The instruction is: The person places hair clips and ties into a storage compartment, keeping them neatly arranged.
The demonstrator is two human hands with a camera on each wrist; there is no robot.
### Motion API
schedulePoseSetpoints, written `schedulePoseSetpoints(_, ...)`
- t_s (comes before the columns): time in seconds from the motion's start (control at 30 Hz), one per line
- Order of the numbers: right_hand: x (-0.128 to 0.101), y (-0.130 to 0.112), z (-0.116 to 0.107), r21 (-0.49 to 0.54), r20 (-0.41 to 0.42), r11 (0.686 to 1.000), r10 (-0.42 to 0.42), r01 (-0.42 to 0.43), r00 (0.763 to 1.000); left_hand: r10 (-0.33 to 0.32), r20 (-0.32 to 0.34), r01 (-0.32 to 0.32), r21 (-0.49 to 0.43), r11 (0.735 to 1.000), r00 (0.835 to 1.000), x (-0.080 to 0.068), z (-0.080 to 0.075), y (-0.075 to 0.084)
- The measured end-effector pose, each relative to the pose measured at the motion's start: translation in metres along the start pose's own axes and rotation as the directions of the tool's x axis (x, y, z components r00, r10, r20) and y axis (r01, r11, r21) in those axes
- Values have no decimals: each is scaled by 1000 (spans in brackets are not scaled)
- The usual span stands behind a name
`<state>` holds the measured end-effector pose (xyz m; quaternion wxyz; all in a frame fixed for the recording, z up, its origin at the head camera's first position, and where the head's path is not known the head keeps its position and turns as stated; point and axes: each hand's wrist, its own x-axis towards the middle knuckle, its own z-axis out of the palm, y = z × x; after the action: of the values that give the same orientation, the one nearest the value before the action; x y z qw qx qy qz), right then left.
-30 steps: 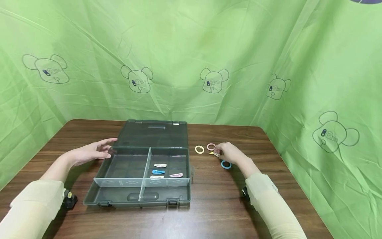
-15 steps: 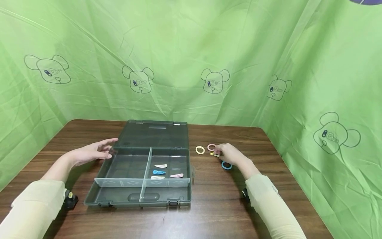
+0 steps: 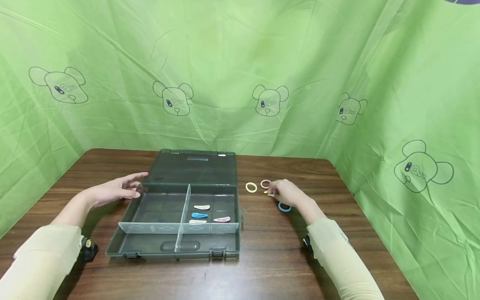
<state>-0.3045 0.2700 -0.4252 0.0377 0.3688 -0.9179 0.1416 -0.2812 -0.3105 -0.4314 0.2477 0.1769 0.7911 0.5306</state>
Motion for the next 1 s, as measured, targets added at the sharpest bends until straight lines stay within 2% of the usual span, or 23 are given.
schedulePoseSetpoints(0.4, 4, -23, -15, -19, 12, 1000, 18, -18, 1000, 4, -4, -3, 10, 1000, 1000, 2, 0, 1)
schedulePoseSetpoints(0.63, 6, -36, -23, -38, -15, 999, 20, -21, 1000, 1, -4, -1, 11, 1000, 1000, 3, -2, -1)
schedulePoseSetpoints(0.87, 8, -46, -29, -42, -70, 998, -41, 38, 997, -5, 0, 5, 18, 1000, 1000, 2, -2, -1)
schedulePoseSetpoints(1.0, 10, -55, -33, -35, -90, 999, -36, 33, 995, -8, 4, 8, 25, 1000, 1000, 2, -2, -2)
